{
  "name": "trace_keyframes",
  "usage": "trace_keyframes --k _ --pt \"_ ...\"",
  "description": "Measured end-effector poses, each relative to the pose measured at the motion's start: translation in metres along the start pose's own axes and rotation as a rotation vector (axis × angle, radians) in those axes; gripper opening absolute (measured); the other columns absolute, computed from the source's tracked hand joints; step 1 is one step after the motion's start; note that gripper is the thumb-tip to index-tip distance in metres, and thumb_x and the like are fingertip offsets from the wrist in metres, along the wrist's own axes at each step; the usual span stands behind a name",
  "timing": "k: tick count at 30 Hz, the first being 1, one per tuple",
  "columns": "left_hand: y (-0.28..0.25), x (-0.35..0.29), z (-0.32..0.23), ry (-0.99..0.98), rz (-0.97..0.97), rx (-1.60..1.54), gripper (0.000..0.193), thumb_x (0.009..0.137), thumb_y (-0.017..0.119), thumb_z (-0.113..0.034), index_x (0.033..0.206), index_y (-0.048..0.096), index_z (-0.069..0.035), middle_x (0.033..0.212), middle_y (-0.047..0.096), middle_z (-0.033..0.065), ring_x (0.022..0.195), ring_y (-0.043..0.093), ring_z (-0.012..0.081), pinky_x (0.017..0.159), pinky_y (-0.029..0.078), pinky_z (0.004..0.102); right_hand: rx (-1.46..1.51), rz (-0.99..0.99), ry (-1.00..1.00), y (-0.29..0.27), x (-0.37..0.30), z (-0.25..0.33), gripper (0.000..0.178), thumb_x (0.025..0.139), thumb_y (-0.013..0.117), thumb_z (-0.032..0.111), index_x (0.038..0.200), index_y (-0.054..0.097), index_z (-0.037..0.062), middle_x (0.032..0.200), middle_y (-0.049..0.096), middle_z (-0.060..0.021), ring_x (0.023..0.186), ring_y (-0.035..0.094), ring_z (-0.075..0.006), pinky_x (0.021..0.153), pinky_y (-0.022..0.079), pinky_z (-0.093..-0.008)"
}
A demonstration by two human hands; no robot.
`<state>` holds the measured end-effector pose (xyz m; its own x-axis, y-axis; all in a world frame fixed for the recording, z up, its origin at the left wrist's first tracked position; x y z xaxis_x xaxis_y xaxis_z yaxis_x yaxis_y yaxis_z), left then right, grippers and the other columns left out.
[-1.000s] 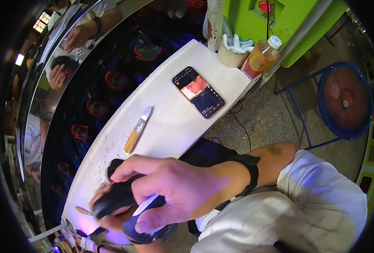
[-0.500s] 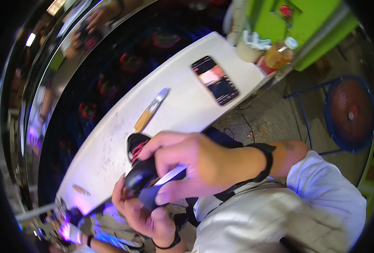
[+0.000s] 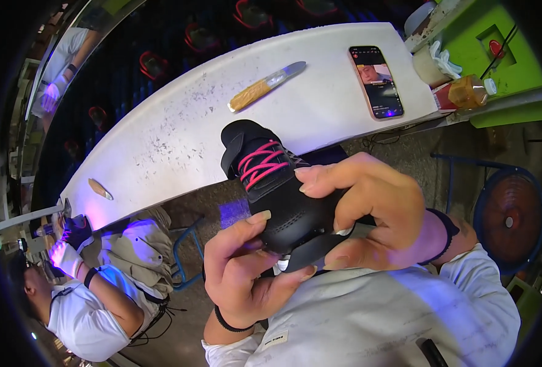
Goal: Manually assembling and inspecting shoe components on an industrial line.
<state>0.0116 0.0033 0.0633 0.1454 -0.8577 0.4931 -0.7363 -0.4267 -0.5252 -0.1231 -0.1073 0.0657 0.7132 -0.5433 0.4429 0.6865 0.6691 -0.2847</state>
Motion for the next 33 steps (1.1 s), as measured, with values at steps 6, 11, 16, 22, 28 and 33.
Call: trace_keyframes --k 6,11,16,22,28,33 --pt "0.001 -0.003 -0.003 0.004 0.03 0.056 0.047 0.067 0.094 -0.027 0.082 0.056 -0.006 0.115 0.063 0.0202 0.086 0.064 0.0222 0.069 0.054 0.0293 0.023 0.014 -0.011 0.004 -0.004 0.0 0.037 0.081 0.084 0.03 0.085 0.058 0.0032 0.11 0.065 -0.0217 0.105 0.069 -0.0378 0.086 0.058 -0.0427" --pt "0.003 -0.006 -0.004 0.019 0.024 0.041 0.045 0.065 0.095 -0.025 0.08 0.057 -0.007 0.115 0.064 0.0186 0.08 0.064 0.0217 0.065 0.052 0.0289 0.037 0.06 0.023 0.005 -0.008 -0.004 0.037 0.08 0.085 0.029 0.086 0.058 0.0045 0.112 0.065 -0.0206 0.11 0.067 -0.0392 0.093 0.057 -0.0478" --pt "0.008 -0.001 -0.006 0.03 -0.007 0.075 0.041 0.066 0.094 -0.02 0.08 0.057 -0.008 0.115 0.065 0.0181 0.074 0.064 0.02 0.061 0.05 0.0282 0.122 -0.011 -0.055 -0.003 -0.01 -0.011 0.039 0.076 0.087 0.029 0.091 0.062 0.0021 0.11 0.068 -0.02 0.102 0.071 -0.0347 0.077 0.061 -0.0385" --pt "0.017 0.017 -0.003 0.085 -0.024 0.074 0.036 0.065 0.09 -0.015 0.073 0.056 -0.006 0.111 0.067 0.0216 0.068 0.062 0.0215 0.053 0.048 0.028 -0.376 0.321 0.095 -0.012 0.008 -0.012 0.068 0.08 0.076 0.058 0.119 0.065 0.0035 0.114 0.07 -0.0164 0.11 0.067 -0.0343 0.102 0.046 -0.0529" --pt "0.03 0.032 -0.009 0.084 -0.029 0.206 0.054 0.066 0.093 -0.038 0.074 0.049 -0.008 0.093 0.052 0.0138 0.079 0.053 0.0232 0.059 0.045 0.0314 0.132 0.095 0.124 0.004 0.026 -0.039 0.07 0.103 0.035 0.06 0.098 0.072 0.0007 0.103 0.071 -0.0201 0.104 0.068 -0.0388 0.099 0.048 -0.0505" --pt "0.038 0.032 0.024 0.011 -0.074 0.156 0.084 0.058 0.091 -0.059 0.105 0.051 -0.001 0.098 0.051 0.0149 0.088 0.053 0.0288 0.083 0.046 0.0406 0.251 0.089 0.063 -0.01 0.031 -0.043 0.053 0.106 0.041 0.04 0.097 0.07 -0.0034 0.098 0.07 -0.0183 0.099 0.068 -0.0339 0.093 0.052 -0.0435"
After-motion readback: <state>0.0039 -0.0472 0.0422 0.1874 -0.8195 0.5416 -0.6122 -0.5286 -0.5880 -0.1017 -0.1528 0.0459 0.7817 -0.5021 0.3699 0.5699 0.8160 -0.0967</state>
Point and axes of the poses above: each hand's wrist, its own x-axis towards the middle knuckle, its own y-axis out of the palm, z = x × y, the point moved 9 cm from there along x, towards the middle knuckle
